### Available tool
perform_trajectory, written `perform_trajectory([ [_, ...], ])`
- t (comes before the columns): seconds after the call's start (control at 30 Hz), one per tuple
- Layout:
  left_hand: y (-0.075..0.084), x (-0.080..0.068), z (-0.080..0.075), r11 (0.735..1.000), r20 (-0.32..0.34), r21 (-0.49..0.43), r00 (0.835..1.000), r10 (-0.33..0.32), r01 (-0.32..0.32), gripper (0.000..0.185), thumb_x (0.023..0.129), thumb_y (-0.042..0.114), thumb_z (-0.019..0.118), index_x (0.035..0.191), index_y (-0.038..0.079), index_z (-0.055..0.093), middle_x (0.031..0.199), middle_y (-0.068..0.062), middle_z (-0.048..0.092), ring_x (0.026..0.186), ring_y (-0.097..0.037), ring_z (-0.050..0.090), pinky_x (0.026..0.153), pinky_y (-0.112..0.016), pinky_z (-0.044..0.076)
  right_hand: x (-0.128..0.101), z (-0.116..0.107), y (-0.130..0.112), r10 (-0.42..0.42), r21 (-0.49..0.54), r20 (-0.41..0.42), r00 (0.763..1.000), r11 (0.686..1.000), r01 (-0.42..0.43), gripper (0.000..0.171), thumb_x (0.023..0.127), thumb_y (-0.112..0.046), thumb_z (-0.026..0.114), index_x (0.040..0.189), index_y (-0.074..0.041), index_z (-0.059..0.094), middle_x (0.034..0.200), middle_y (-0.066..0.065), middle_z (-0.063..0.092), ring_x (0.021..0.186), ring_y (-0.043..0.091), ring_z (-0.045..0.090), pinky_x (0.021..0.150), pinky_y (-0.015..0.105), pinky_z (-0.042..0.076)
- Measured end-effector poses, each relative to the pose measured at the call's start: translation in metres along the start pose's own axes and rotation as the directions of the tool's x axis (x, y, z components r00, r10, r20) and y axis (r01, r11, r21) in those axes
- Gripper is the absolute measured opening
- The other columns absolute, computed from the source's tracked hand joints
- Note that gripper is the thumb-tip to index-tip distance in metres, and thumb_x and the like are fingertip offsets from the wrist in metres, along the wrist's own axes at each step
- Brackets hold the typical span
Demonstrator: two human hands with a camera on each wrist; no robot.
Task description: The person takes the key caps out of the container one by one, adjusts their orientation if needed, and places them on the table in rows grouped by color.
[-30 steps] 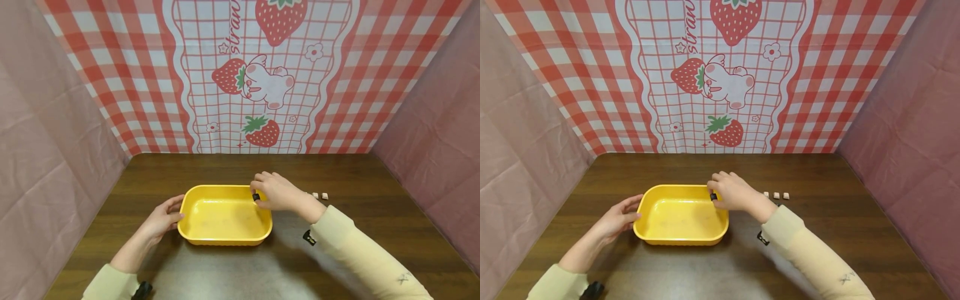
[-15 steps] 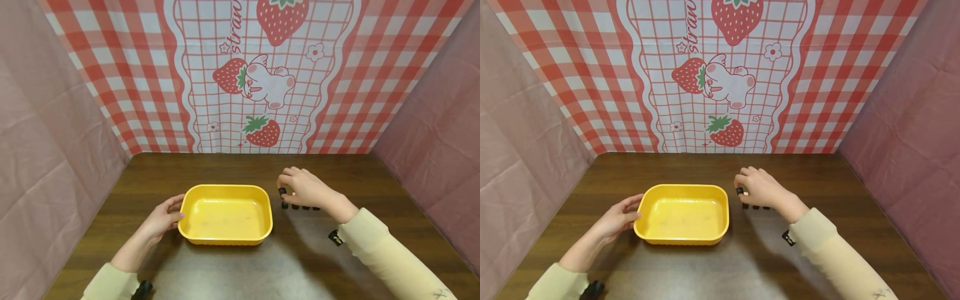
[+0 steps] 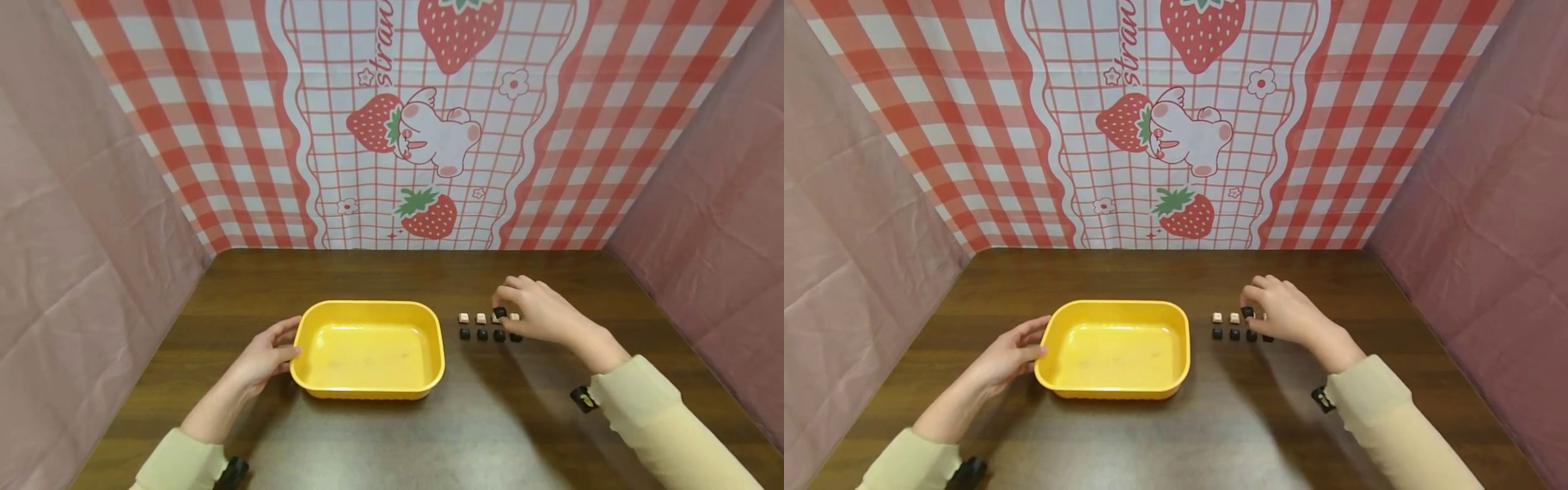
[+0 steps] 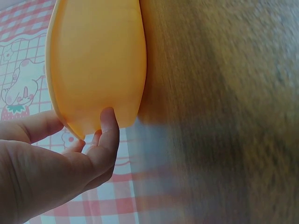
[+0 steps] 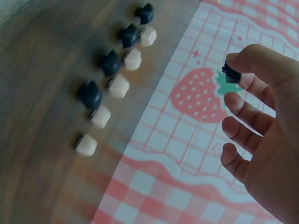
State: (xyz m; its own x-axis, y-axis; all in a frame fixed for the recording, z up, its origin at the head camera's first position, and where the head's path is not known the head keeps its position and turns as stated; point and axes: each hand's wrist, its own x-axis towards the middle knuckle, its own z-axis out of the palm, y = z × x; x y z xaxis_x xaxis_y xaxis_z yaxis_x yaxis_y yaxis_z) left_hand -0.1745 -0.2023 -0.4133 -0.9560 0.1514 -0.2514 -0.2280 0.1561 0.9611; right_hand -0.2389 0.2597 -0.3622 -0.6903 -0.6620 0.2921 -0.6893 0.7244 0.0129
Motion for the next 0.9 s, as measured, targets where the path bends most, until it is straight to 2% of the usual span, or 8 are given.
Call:
perform_trajectory([
  [0.33, 0.001, -0.001, 0.001, 1.000, 0.001, 0.003, 1.000, 0.003, -0.003, 0.060, 0.091, -0.004, 0.049, 0.147, 0.000, 0.025, 0.142, -0.030, 0.034, 0.099, -0.023, 0.058, 0.075, -0.030, 0.053, -0.029, 0.010, 0.020, 0.052, 0.012, -0.007, 0.999, 0.999, -0.052, 0.026, 0.067, -0.015, 0.081, 0.085, -0.018, 0.063, 0.083, -0.005, 0.055, 0.075, 0.015, 0.051, 0.059, 0.034, 0.042],
  [0.5, 0.001, -0.002, 0.001, 1.000, -0.002, 0.002, 1.000, 0.000, 0.000, 0.060, 0.091, -0.005, 0.049, 0.147, 0.000, 0.025, 0.143, -0.030, 0.034, 0.100, -0.024, 0.058, 0.075, -0.031, 0.053, -0.043, 0.017, 0.029, 0.118, 0.023, 0.047, 0.992, 0.993, -0.119, 0.025, 0.068, -0.015, 0.080, 0.086, -0.018, 0.062, 0.083, -0.003, 0.054, 0.071, 0.013, 0.046, 0.056, 0.030, 0.037],
  [0.67, 0.002, -0.002, 0.001, 1.000, -0.008, -0.001, 1.000, -0.004, 0.004, 0.060, 0.091, -0.005, 0.049, 0.147, 0.000, 0.026, 0.143, -0.029, 0.034, 0.101, -0.024, 0.058, 0.076, -0.032, 0.053, -0.051, 0.025, 0.037, 0.178, 0.020, 0.100, 0.979, 0.983, -0.181, 0.025, 0.070, -0.017, 0.079, 0.088, -0.017, 0.062, 0.086, 0.001, 0.056, 0.073, 0.015, 0.047, 0.056, 0.030, 0.037],
  [0.9, 0.003, -0.003, 0.002, 1.000, -0.001, -0.005, 1.000, 0.006, -0.006, 0.060, 0.092, -0.005, 0.049, 0.146, -0.001, 0.025, 0.143, -0.030, 0.034, 0.100, -0.023, 0.058, 0.077, -0.033, 0.053, -0.060, 0.035, 0.045, 0.211, 0.021, 0.107, 0.972, 0.976, -0.215, 0.027, 0.070, -0.016, 0.079, 0.093, -0.013, 0.065, 0.087, -0.001, 0.057, 0.075, 0.017, 0.053, 0.056, 0.032, 0.041],
])
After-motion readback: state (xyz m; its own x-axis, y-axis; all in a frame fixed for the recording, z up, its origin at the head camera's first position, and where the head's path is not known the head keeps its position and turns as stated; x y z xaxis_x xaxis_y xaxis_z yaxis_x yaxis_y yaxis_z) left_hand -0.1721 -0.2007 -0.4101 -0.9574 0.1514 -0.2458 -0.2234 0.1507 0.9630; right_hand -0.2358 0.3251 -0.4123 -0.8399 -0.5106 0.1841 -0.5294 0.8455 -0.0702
